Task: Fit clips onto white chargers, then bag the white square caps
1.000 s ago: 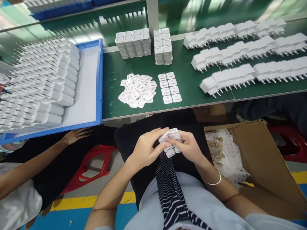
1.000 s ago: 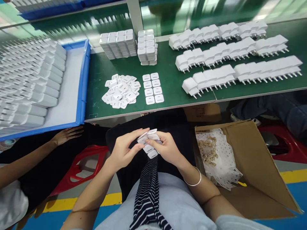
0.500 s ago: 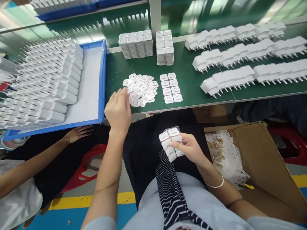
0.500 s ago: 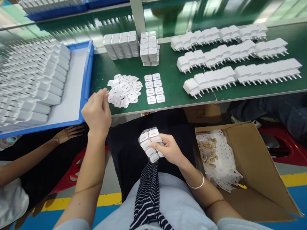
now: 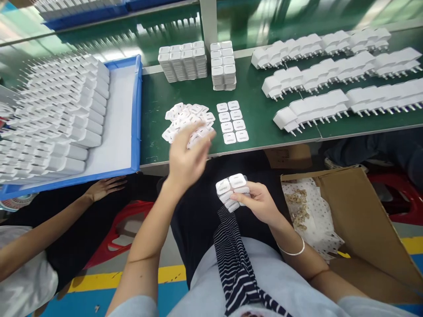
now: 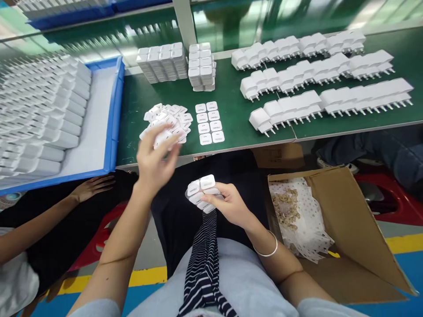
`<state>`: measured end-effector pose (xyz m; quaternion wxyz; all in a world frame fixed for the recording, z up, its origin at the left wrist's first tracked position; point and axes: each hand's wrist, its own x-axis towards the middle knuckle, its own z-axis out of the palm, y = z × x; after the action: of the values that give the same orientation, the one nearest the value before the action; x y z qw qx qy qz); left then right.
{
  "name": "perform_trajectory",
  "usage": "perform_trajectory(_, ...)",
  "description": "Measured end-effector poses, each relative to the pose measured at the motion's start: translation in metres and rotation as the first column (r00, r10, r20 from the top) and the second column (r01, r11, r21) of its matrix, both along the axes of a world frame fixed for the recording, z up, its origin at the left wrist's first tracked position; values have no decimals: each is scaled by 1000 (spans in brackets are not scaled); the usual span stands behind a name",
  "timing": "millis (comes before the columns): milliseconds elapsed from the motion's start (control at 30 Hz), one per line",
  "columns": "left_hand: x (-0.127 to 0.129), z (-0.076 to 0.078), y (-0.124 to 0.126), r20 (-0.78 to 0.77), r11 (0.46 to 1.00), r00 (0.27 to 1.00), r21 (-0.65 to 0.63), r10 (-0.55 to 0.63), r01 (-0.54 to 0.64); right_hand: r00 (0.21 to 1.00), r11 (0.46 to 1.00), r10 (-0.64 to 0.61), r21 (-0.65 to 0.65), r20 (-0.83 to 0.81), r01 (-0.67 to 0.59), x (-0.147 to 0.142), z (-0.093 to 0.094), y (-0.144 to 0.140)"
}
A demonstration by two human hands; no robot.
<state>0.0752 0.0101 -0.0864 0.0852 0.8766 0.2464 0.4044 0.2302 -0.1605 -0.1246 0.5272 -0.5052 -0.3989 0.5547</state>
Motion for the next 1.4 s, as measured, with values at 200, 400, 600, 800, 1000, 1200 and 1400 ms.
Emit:
perform_trajectory(200,-11,-3,-61,-49,874,920,-334,-390,353,982,988,3,149,189,-32,-1,5,4)
perform_trajectory(400,-21,2,-74,-17,795,926,-520,-377,313,963,983,64,148,261,-105,-5,2,2)
perform_trajectory(600,-18,3,-80,15,682,933,-678,-359,273,943,973,96,168,318,-156,0,-1,-1)
perform_trajectory(800,-12,-4,-81,152,533,976,-819,-156,212,974,974,124,162,191,-156,-6,1,-1)
perform_trajectory(1000,-18,-7,-67,116,885,968,-441,222,-150,996,994,35,100,86,-43,-10,0,-2)
perform_trajectory(1200,-28,-13,-63,54,977,978,-80,201,-197,997,998,-40,60,61,36,-2,-2,-4)
perform_trajectory(1400,-22,-16,-85,34,950,973,-208,-230,232,990,995,-27,102,135,14,-3,-4,-1)
